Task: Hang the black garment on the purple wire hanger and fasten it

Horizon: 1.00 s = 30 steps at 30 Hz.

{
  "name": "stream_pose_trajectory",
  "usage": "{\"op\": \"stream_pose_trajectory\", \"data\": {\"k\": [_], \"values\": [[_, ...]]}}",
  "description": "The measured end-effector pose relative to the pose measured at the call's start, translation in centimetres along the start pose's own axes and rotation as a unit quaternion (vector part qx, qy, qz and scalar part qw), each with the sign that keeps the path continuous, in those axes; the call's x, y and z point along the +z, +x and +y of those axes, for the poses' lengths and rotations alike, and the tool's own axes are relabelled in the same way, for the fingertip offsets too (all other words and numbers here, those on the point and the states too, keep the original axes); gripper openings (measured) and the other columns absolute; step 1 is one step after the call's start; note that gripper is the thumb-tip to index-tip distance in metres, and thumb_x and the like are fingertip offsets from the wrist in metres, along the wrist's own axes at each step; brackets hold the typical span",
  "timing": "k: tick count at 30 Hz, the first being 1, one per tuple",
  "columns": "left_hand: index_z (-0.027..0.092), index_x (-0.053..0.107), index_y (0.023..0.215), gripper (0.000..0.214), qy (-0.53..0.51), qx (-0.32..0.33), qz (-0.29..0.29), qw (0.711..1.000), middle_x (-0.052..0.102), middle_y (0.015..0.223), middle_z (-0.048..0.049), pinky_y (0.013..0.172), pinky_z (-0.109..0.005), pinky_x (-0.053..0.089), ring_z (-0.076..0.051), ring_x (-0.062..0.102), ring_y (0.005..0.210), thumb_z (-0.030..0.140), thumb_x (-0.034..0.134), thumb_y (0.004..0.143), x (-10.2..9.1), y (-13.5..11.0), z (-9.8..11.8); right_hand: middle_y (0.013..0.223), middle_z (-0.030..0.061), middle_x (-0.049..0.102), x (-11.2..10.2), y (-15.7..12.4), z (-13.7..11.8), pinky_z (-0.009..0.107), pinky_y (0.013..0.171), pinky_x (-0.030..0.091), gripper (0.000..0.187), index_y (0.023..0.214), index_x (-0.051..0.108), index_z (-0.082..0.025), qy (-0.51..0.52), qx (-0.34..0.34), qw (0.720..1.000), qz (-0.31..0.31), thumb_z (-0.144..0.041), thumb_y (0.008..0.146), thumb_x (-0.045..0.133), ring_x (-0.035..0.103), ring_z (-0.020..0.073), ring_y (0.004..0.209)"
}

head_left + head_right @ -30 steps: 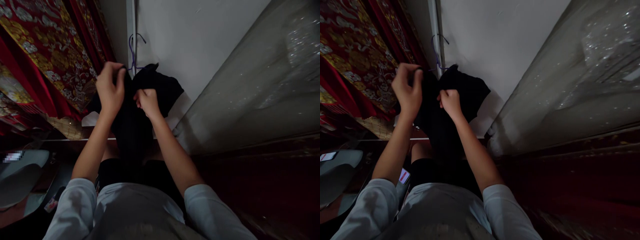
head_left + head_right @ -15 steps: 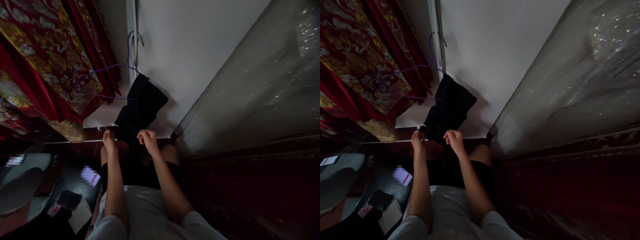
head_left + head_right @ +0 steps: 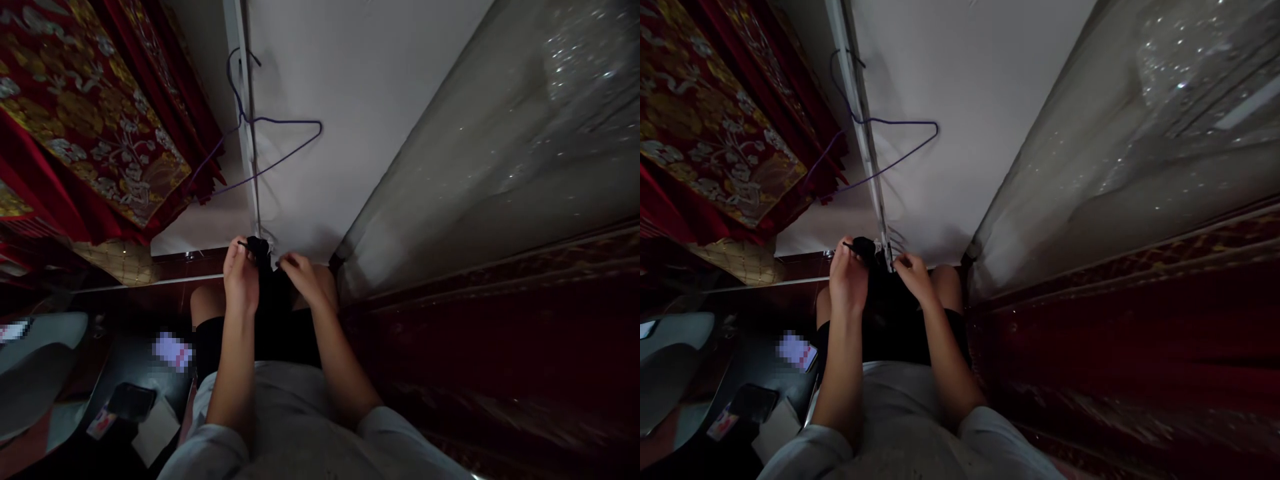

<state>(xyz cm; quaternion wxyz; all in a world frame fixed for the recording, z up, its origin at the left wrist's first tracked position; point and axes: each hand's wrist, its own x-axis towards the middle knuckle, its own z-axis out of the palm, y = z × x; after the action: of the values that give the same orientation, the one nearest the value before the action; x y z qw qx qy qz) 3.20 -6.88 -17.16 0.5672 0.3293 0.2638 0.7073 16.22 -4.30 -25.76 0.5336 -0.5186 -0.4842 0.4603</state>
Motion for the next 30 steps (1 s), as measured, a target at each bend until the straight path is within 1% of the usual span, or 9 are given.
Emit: {"op": "stream_pose_trajectory", "data": {"k": [6,11,13,16,18,20,24,27,30], "values": [[0.025,0.069,0.098,0.025,0.158,0.09,-0.053,0.982,0.065,0.096,-0.0024,0.086,-0.027,0.051,-0.016,0.062,0.091,0.048,0.075,0.091,0.8,-1.1,1.1,0.098,0.0031,0.07,1.1,-1.7,-4.1,0.037,0.092,0.052,0.04,0.101,0.071,-0.028,0.195,-0.021,0.963,-0.183,-0.062,0.086,0.06,0.064,0.0254,0.105],[0.025,0.074,0.099,0.025,0.4,0.246,-0.104,0.877,0.066,0.104,-0.0056,0.108,-0.04,0.044,-0.022,0.06,0.111,0.049,0.068,0.096,-0.1,1.3,3.5,0.11,0.0033,0.072,1.9,-1.2,-7.1,0.038,0.099,0.051,0.045,0.112,0.072,-0.028,0.162,-0.027,0.956,-0.243,-0.059,0.079,0.077,0.064,0.0261,0.113],[0.026,0.072,0.106,0.04,0.429,0.213,-0.13,0.868,0.066,0.112,-0.0073,0.111,-0.042,0.043,-0.024,0.058,0.119,0.062,0.055,0.099,-1.7,2.7,4.4,0.102,0.0029,0.072,1.5,-0.2,-8.5,0.035,0.089,0.053,0.045,0.107,0.072,-0.024,0.135,-0.01,0.954,-0.268,-0.052,0.073,0.084,0.066,0.0232,0.098],[0.023,0.07,0.116,0.067,0.443,0.012,-0.277,0.853,0.071,0.116,-0.0095,0.105,-0.041,0.049,-0.025,0.064,0.116,0.073,0.027,0.102,-5.4,3.9,4.8,0.085,0.0005,0.066,0.0,2.5,-11.1,0.03,0.072,0.049,0.04,0.092,0.068,-0.02,0.1,-0.059,0.95,-0.29,-0.039,0.063,0.089,0.061,0.0174,0.079],[0.019,0.073,0.107,0.07,0.493,-0.129,-0.374,0.775,0.076,0.108,-0.0094,0.095,-0.038,0.054,-0.026,0.069,0.104,0.075,0.03,0.101,-8.1,4.0,4.8,0.071,-0.0019,0.055,-1.2,5.4,-12.7,0.028,0.065,0.045,0.032,0.074,0.058,-0.02,0.049,-0.136,0.952,-0.27,-0.032,0.062,0.086,0.054,0.0145,0.07],[0.017,0.075,0.103,0.062,0.572,-0.191,-0.409,0.685,0.078,0.105,-0.0092,0.091,-0.037,0.054,-0.027,0.071,0.098,0.072,0.047,0.097,-10.4,4.1,5.2,0.067,-0.002,0.049,-2.1,8.9,-13.6,0.029,0.066,0.045,0.032,0.068,0.051,-0.021,-0.018,-0.226,0.958,-0.174,-0.03,0.065,0.081,0.051,0.015,0.069],[0.016,0.073,0.118,0.056,0.684,-0.119,-0.331,0.639,0.077,0.113,-0.0108,0.092,-0.036,0.051,-0.028,0.069,0.105,0.064,0.051,0.097,-12.0,5.5,8.5,0.087,0.0036,0.06,-2.2,16.4,-12.6,0.039,0.086,0.052,0.021,0.087,0.055,-0.024,-0.089,-0.303,0.948,0.045,-0.04,0.084,0.068,0.06,0.0239,0.093],[0.016,0.071,0.085,0.061,0.761,-0.082,-0.285,0.577,0.075,0.085,-0.0105,0.075,-0.033,0.048,-0.024,0.067,0.08,0.067,0.041,0.099,-11.3,7.5,11.8,0.103,0.0072,0.065,-1.1,20.0,-10.5,0.044,0.098,0.05,0.022,0.099,0.056,-0.025,-0.128,-0.301,0.942,0.069,-0.045,0.09,0.061,0.061,0.0262,0.105],[0.019,0.052,0.059,0.062,0.813,-0.066,-0.288,0.502,0.059,0.059,-0.0067,0.061,-0.032,0.036,-0.018,0.054,0.057,0.064,0.038,0.099,-10.8,9.8,13.8,0.098,0.0078,0.068,-0.6,20.9,-8.6,0.043,0.096,0.05,0.023,0.094,0.059,-0.023,-0.169,-0.259,0.951,0.019,-0.046,0.092,0.061,0.063,0.0262,0.102]]}}
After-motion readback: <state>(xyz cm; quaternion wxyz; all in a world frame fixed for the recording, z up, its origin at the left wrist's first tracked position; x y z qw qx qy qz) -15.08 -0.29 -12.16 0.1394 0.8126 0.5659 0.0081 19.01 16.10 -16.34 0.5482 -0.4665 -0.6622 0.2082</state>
